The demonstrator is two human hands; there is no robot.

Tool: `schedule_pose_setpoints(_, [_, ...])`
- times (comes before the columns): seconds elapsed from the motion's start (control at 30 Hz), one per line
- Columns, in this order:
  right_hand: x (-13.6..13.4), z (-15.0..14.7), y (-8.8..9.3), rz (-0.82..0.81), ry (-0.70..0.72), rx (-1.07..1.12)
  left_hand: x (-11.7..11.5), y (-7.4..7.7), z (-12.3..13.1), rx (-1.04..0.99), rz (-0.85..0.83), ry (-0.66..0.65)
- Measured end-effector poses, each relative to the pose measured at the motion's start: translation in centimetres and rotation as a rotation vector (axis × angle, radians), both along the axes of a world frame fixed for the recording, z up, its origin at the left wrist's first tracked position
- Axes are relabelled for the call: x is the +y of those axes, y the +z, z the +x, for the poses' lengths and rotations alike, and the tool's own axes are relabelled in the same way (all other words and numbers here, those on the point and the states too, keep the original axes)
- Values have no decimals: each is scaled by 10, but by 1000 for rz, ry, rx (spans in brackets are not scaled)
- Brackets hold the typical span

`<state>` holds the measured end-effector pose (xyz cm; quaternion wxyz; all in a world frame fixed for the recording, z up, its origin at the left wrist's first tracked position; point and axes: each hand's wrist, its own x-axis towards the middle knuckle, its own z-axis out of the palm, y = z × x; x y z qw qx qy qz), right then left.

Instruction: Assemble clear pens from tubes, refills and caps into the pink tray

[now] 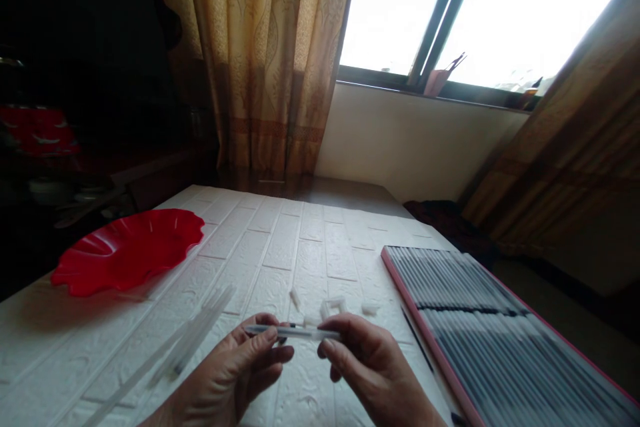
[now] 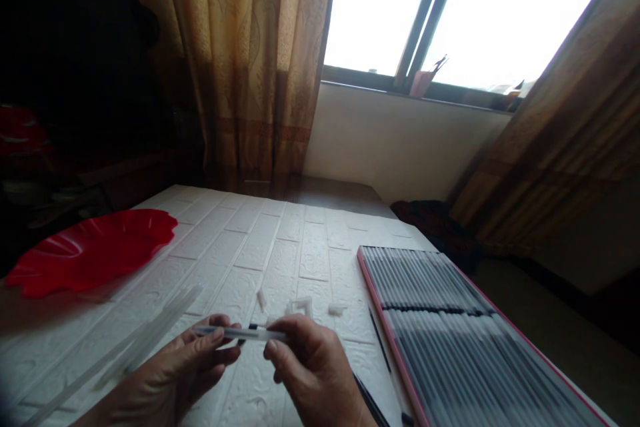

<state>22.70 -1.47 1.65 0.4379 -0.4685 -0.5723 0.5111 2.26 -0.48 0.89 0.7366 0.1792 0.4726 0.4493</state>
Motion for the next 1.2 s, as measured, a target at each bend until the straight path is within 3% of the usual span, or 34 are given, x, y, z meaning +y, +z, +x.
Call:
schedule_pose_setpoints(0.13, [3,16,21,15,-94,-25,12,4,-10,83,255,15])
schedule_pose_setpoints(0.23, [4,22,23,15,-89,-106,17,5,-19,431,611,85])
schedule_pose_setpoints(0.33, [3,12,9,24,-2,-170,10,2,-22,817,953,-86])
schedule_pose_setpoints(0.4, [2,1,-2,33,57,-162,3,-1,-19,966,1102,-208])
schedule_pose_setpoints(0.5, [2,-11,-12,61,118,-130,0,-3,-16,1099,1141,-429])
schedule_pose_setpoints(0.57, [4,-14,-12,139,94,-250,1,-3,-15,1119,1132,-500])
schedule_pose_setpoints(0.73, [17,-18,-1,418,4,-897,8,-4,-18,1148,1120,-423])
schedule_pose_setpoints(0.87, [31,-31,-2,464,54,-1114,8,-10,-18,1153,1132,-381])
schedule_pose_setpoints(1.03, [40,-40,-8,453,69,-1146,9,-19,-18,1209,1203,-428])
schedule_pose_setpoints(1.2, [34,-20,-1,404,-10,-980,13,-27,-21,1270,1242,-503])
